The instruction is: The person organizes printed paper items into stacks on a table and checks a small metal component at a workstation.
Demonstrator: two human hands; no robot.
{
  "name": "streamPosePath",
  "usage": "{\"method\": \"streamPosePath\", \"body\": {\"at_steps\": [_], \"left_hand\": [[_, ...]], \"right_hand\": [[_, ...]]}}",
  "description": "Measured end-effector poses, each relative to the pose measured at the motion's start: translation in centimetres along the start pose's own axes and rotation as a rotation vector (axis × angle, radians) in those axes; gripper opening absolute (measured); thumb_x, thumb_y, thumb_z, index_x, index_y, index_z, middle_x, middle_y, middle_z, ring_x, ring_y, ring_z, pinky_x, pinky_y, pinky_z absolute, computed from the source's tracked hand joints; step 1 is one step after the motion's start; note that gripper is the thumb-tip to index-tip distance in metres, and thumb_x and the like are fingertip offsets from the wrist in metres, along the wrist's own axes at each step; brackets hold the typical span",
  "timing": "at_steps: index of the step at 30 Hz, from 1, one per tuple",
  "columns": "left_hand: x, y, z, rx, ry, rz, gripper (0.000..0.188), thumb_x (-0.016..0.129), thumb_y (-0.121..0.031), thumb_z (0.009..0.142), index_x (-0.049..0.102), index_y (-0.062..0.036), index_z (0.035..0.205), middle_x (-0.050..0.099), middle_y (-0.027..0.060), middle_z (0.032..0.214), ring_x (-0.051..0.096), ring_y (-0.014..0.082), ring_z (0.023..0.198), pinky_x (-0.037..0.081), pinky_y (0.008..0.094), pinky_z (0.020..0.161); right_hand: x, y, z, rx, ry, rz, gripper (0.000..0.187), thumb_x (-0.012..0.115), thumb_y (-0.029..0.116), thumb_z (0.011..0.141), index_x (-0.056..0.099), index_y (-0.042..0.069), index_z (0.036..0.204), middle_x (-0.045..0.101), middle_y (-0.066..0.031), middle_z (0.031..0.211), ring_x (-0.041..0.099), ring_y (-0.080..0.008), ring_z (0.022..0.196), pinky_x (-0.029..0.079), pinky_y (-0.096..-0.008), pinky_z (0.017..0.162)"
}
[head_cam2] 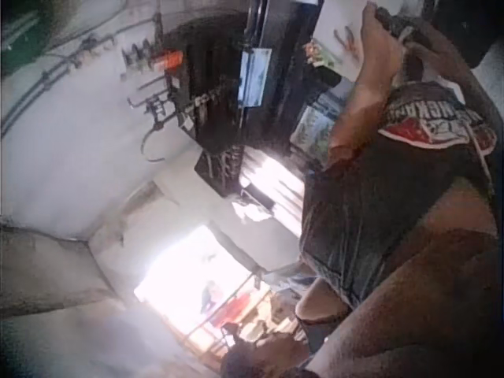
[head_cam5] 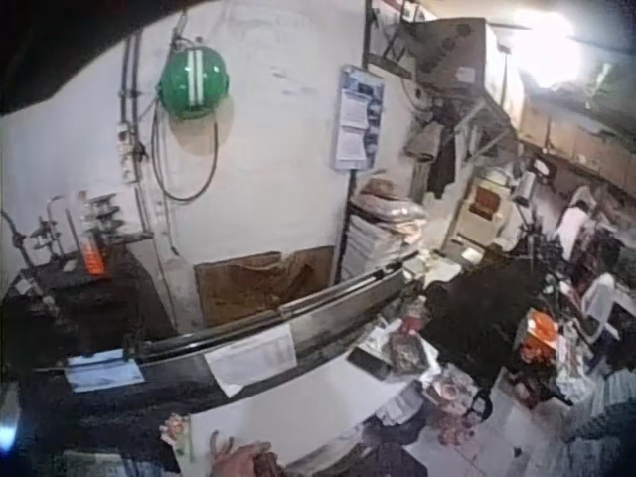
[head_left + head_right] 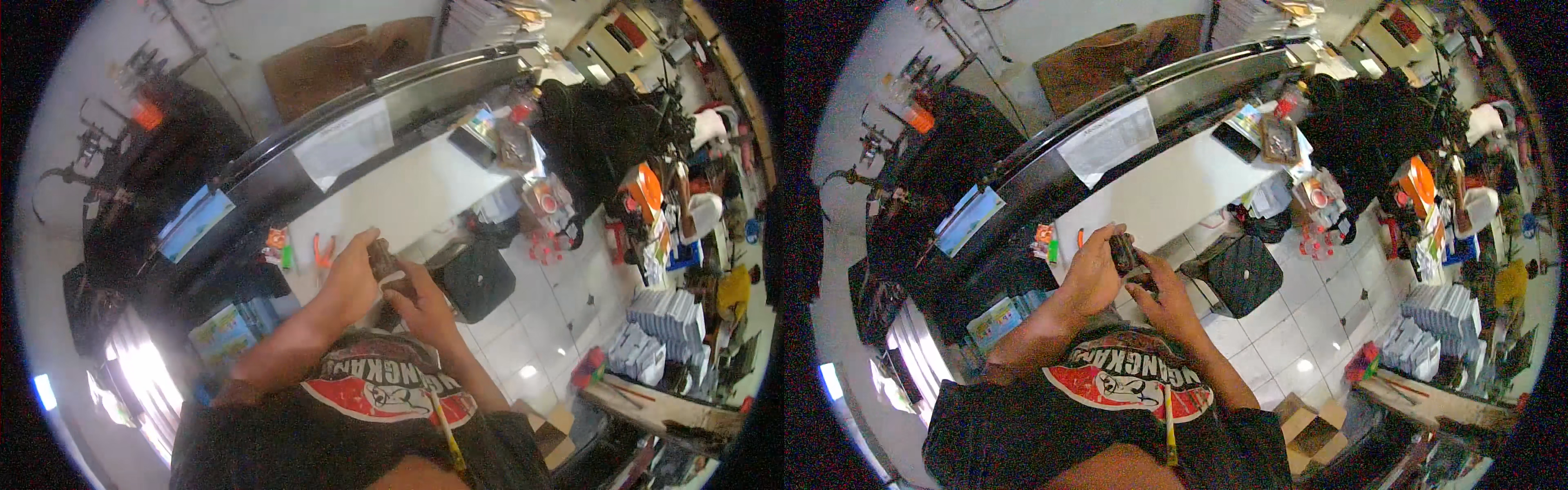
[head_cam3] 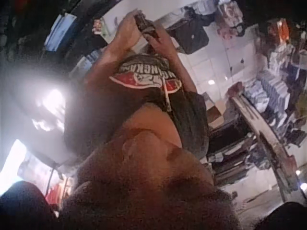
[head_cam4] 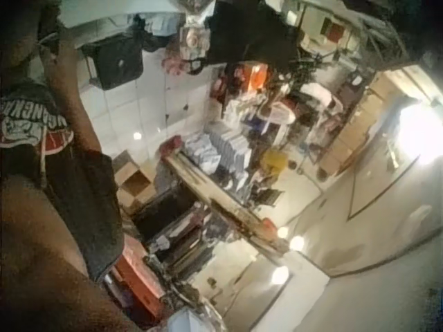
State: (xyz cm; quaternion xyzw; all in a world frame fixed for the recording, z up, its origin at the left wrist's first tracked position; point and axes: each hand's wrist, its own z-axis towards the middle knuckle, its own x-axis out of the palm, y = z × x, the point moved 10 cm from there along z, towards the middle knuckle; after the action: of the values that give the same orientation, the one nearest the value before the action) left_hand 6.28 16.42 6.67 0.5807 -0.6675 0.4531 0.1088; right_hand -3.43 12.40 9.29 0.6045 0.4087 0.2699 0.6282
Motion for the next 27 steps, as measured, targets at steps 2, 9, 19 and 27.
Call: {"method": "streamPosePath", "body": {"at_steps": [2, 9, 19, 27], "left_hand": [[-1.0, 1.3, 1.5, 0.091, 0.009, 0.142, 0.027, 0.048, -0.028, 0.091, 0.052, -0.0038, 0.103, 0.055, 0.008, 0.092, 0.052, 0.0224, 0.086, 0.042, 0.0359, 0.083], [2.0, 4.4, 1.6, -0.058, 0.174, 0.044, 0.026, 0.042, -0.018, 0.091, 0.052, -0.0009, 0.107, 0.058, 0.0107, 0.099, 0.054, 0.0225, 0.092, 0.043, 0.036, 0.087], [4.2, 1.9, 0.0, -0.098, 0.399, 0.246, 0.038, 0.038, -0.011, 0.092, 0.044, 0.0033, 0.127, 0.054, 0.0125, 0.116, 0.049, 0.0191, 0.107, 0.038, 0.0293, 0.094], [0.8, -1.3, 2.5, 0.007, 0.273, 0.528, 0.036, 0.054, -0.008, 0.089, 0.048, 0.0036, 0.123, 0.058, 0.0111, 0.109, 0.055, 0.0168, 0.097, 0.045, 0.0282, 0.086]], "right_hand": [[-1.3, 0.4, -0.9, 0.029, -0.047, -0.034, 0.049, 0.058, 0.007, 0.087, 0.039, 0.001, 0.131, 0.057, -0.0119, 0.114, 0.059, -0.016, 0.095, 0.047, -0.0289, 0.082], [-4.0, -2.2, -2.5, 0.134, -0.284, -0.098, 0.046, 0.062, 0.011, 0.085, 0.045, 0.001, 0.126, 0.065, -0.0108, 0.103, 0.061, -0.0143, 0.09, 0.048, -0.0276, 0.077], [-3.7, -3.1, -1.4, 0.179, -0.514, 0.009, 0.044, 0.07, 0.016, 0.08, 0.05, -0.003, 0.115, 0.064, -0.0115, 0.097, 0.06, -0.0152, 0.088, 0.048, -0.0281, 0.076], [-2.3, -1.4, 1.0, 0.207, -0.532, 0.106, 0.037, 0.072, 0.016, 0.079, 0.053, -0.001, 0.105, 0.064, -0.0143, 0.088, 0.062, -0.018, 0.08, 0.049, -0.0307, 0.072]]}}
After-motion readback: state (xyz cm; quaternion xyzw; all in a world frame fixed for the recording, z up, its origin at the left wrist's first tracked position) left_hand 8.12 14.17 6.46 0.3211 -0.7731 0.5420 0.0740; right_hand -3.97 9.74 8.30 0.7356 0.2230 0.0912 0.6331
